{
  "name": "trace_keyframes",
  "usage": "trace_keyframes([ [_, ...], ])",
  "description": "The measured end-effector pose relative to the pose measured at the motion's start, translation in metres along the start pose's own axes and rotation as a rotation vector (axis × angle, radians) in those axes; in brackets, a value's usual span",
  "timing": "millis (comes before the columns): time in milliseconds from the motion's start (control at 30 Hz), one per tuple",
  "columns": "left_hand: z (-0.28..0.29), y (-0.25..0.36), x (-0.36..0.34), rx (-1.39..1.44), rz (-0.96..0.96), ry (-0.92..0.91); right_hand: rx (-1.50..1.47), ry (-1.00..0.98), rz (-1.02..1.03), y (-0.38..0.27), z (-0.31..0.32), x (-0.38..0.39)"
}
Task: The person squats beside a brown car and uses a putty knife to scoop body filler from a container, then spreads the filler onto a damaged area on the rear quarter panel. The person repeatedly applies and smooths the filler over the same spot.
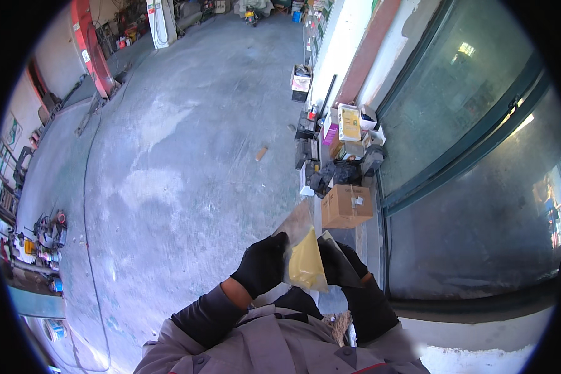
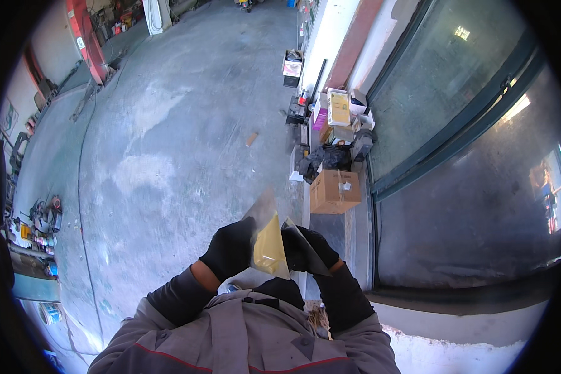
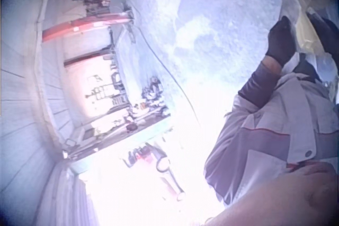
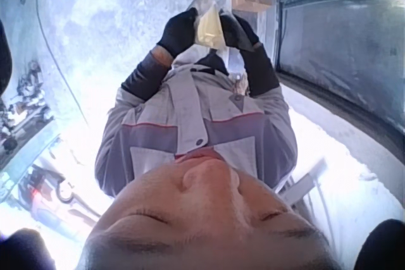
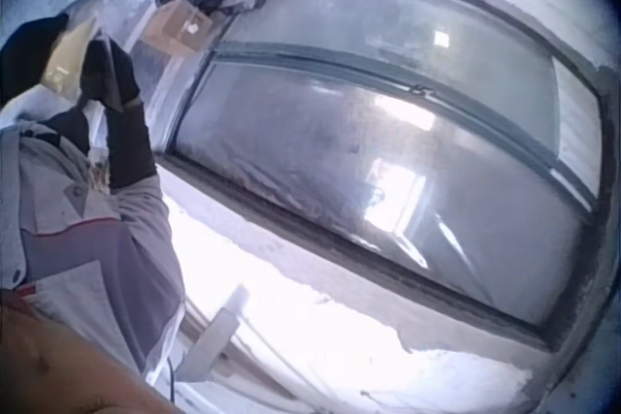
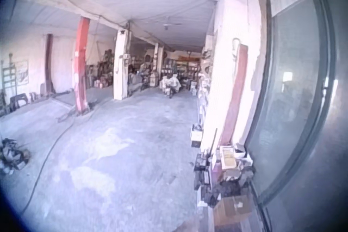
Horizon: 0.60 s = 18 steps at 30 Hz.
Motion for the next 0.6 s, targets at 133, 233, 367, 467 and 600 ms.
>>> trace_keyframes([
  [133, -0.009, 0.014, -0.038, -0.122, -0.035, 0.006, 0.311, -0.044, 0.240, -0.017, 0.034, -0.015],
  [233, -0.015, 0.031, -0.071, -0.153, -0.029, -0.012, -0.012, -0.126, 0.106, -0.026, 0.079, -0.031],
  [367, -0.035, 0.050, -0.123, -0.241, -0.057, -0.054, 0.246, 0.042, 0.180, -0.025, 0.146, -0.062],
  [467, -0.051, 0.055, -0.154, -0.275, -0.156, 0.033, 1.167, 0.549, 0.716, -0.029, 0.184, -0.071],
  [600, -0.069, 0.049, -0.186, -0.109, -0.013, -0.025, 0.589, 0.518, 0.541, -0.047, 0.210, -0.073],
])
Point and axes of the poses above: each hand's wrist, its own x-axis away from the middle knuckle, its own z-axis out of the back of the hand, y = z × x, the point moved 1 cm from there along -x, towards the middle knuckle, and after that the axes turned 2 degrees about x, right-handed, at the moved point
